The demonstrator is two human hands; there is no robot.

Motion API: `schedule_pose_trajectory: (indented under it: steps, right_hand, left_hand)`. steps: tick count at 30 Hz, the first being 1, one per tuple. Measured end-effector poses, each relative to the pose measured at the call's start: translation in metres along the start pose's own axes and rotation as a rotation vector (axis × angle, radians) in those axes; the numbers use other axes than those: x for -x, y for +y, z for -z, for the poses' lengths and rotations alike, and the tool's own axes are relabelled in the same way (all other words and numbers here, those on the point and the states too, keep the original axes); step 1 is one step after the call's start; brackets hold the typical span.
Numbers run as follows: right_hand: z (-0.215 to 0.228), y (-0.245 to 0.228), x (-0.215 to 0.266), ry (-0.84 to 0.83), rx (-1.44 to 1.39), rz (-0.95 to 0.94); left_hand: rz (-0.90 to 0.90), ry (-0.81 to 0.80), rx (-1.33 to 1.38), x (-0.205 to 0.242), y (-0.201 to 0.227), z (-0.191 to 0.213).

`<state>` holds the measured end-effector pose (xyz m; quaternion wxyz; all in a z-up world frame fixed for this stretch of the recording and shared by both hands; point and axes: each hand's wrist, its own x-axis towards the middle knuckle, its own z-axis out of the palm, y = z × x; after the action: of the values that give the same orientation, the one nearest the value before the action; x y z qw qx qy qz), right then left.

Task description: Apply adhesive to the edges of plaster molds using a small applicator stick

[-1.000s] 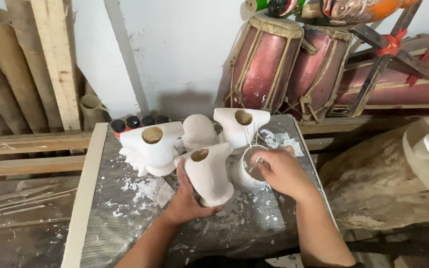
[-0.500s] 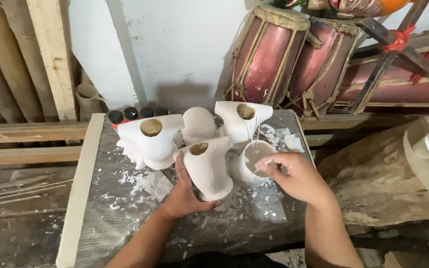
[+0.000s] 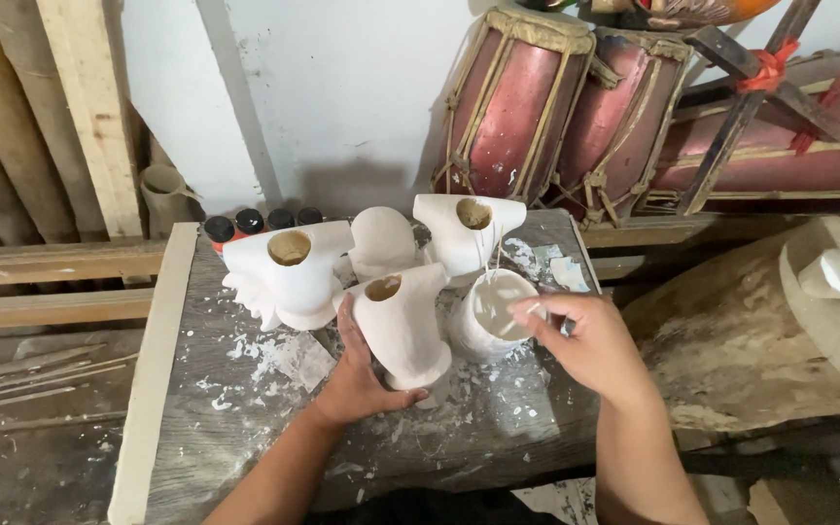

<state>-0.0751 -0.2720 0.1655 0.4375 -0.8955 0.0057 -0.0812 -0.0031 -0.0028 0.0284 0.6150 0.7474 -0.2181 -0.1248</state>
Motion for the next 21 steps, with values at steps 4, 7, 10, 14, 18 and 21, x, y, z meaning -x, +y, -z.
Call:
schedule_pose_trajectory:
  steps: [4,7,10,14,18,21]
  right_hand:
    - [-0.001,-0.003,0.001,-0.041,0.004,-0.025]
    - [-0.002,-0.001,0.000,-0.020,-0.011,-0.058]
    - [-0.004,0.008,0.000,-0.003,0.001,-0.034]
    - [-0.006,0.001,0.003,0.014,-0.042,-0.043]
    - [-0.006,0.001,0.006,0.023,-0.103,-0.027]
    - [-0.006,0.006,0.008,0.091,-0.043,0.015]
  left_hand:
    - [-0.003,-0.003,0.007,-0.001,0.001,0.001]
    - [0.044,-0.013,-0.019,0.001,0.006,0.004]
    - [0.025,-0.011,-0.008,0.000,0.008,0.002]
    - [0.054,-0.024,-0.017,0.000,0.011,0.004]
    - [0.017,-0.023,0.005,0.000,0.008,0.003]
    - [0.019,-0.019,0.000,0.001,0.000,0.003]
